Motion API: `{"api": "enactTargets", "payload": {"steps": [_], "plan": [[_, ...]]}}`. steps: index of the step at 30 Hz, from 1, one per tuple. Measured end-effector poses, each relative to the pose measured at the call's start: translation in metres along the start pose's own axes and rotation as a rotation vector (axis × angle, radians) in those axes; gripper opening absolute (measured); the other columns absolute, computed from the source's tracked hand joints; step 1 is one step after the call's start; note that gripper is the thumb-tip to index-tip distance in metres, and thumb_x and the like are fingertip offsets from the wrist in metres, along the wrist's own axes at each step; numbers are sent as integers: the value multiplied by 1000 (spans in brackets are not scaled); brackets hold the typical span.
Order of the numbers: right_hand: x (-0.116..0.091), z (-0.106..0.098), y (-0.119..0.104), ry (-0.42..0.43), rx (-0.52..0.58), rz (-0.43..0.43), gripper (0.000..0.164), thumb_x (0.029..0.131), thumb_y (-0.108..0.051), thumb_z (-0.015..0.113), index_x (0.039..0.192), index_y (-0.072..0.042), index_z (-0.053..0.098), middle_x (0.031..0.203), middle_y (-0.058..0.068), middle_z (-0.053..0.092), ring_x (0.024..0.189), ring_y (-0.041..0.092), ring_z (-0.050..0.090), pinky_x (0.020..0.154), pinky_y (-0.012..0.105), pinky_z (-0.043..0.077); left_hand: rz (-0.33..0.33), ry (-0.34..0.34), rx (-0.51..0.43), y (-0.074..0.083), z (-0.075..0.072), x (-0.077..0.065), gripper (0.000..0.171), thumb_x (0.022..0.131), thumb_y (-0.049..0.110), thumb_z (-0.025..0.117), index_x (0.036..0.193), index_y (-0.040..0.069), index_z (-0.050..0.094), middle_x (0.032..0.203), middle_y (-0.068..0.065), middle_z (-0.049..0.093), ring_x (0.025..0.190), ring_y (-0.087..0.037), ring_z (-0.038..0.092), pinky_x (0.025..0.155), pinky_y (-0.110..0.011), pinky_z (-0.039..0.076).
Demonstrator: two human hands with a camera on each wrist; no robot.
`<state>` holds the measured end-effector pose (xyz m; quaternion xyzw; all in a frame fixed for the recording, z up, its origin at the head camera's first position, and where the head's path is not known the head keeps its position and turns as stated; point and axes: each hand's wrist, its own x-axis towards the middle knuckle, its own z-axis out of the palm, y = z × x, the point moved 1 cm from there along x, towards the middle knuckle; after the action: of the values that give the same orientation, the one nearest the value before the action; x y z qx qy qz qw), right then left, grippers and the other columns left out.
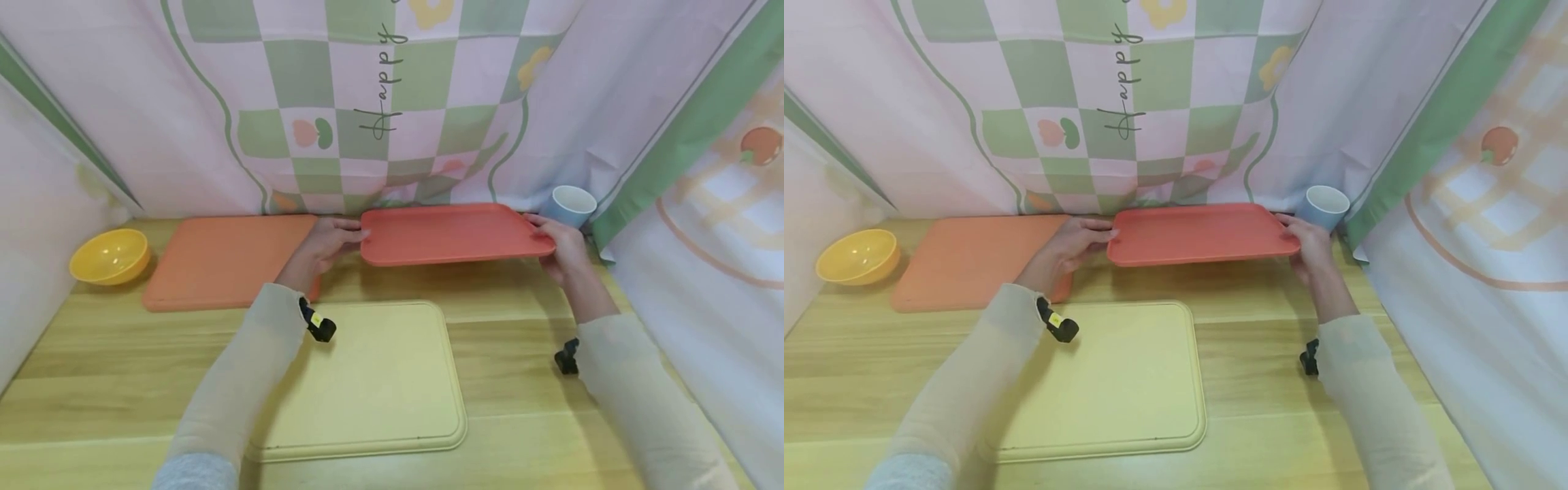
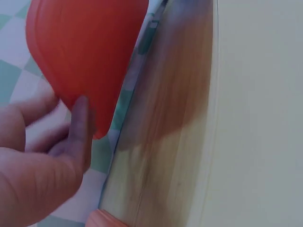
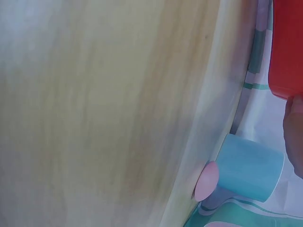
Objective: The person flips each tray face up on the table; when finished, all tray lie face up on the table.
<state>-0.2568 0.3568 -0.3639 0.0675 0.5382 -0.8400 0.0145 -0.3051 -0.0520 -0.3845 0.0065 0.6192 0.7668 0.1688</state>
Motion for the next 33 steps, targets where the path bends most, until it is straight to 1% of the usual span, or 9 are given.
{"api": "enactTargets", "payload": {"steps": [4, 6, 8, 11, 14, 18, 26, 29, 33], "plan": [[0, 1, -3, 38, -74, 22, 54, 97, 11, 51, 149, -3, 48, 162, 8, 33, 117, 12, 59, 83, 22, 56, -18, 96, -19, 0, 1, 0, 35, 95, -9, 65, 128, -17, 58, 80, -3, 70, 69, -12, 70, 90, -35, 57], [0, 1, -2, 52, -107, 27, 57, 98, 9, 51, 153, -2, 40, 163, 8, 32, 121, 12, 56, 85, 21, 55, -17, 124, -38, -2, 1, 0, 34, 93, -13, 64, 126, -19, 59, 77, -4, 70, 65, -12, 70, 84, -32, 59], [1, 0, -2, 62, -141, 25, 58, 99, 7, 52, 154, -2, 38, 161, 7, 36, 120, 12, 58, 86, 21, 55, -14, 138, -55, -4, 2, 0, 34, 92, -15, 64, 125, -20, 59, 75, -5, 70, 62, -12, 70, 74, -28, 60], [3, -1, 0, 76, -171, 23, 54, 98, 6, 56, 151, -2, 46, 145, 8, 52, 107, 10, 65, 84, 22, 56, -11, 149, -74, -6, 2, 0, 35, 90, -17, 65, 125, -20, 59, 72, -6, 70, 59, -12, 70, 64, -24, 59], [4, -3, 1, 96, -201, 10, 45, 97, 5, 61, 141, -5, 60, 119, 2, 68, 94, 8, 69, 79, 23, 58, -7, 157, -80, -6, 3, 0, 37, 90, -17, 65, 126, -19, 60, 72, -5, 71, 58, -13, 70, 62, -24, 59], [6, -6, 3, 121, -243, -1, 39, 96, 5, 63, 133, -8, 68, 97, -6, 73, 85, 7, 69, 71, 22, 59, -15, 161, -83, -7, 4, 0, 38, 90, -17, 66, 127, -16, 61, 73, -5, 71, 59, -14, 71, 64, -25, 60], [10, -11, 7, 167, -400, 57, 54, 97, 0, 64, 149, -2, 49, 107, -5, 62, 89, 5, 65, 72, 19, 57, -14, 171, -76, -12, 9, 4, 39, 89, -18, 66, 128, -13, 62, 76, -5, 71, 61, -13, 70, 63, -24, 60], [12, -13, 8, 164, -465, 63, 54, 97, 0, 63, 149, -1, 48, 108, -4, 60, 90, 4, 63, 72, 18, 56, -9, 167, -59, -13, 10, 4, 38, 89, -17, 65, 128, -14, 62, 77, -5, 71, 62, -12, 70, 64, -24, 59], [16, -15, 10, 147, -497, 42, 56, 95, 4, 63, 149, 3, 46, 105, -6, 61, 89, 4, 61, 72, 16, 54, -21, 173, -29, -15, 11, 5, 37, 90, -17, 65, 127, -12, 64, 83, -6, 71, 64, -11, 70, 66, -24, 60]]}}
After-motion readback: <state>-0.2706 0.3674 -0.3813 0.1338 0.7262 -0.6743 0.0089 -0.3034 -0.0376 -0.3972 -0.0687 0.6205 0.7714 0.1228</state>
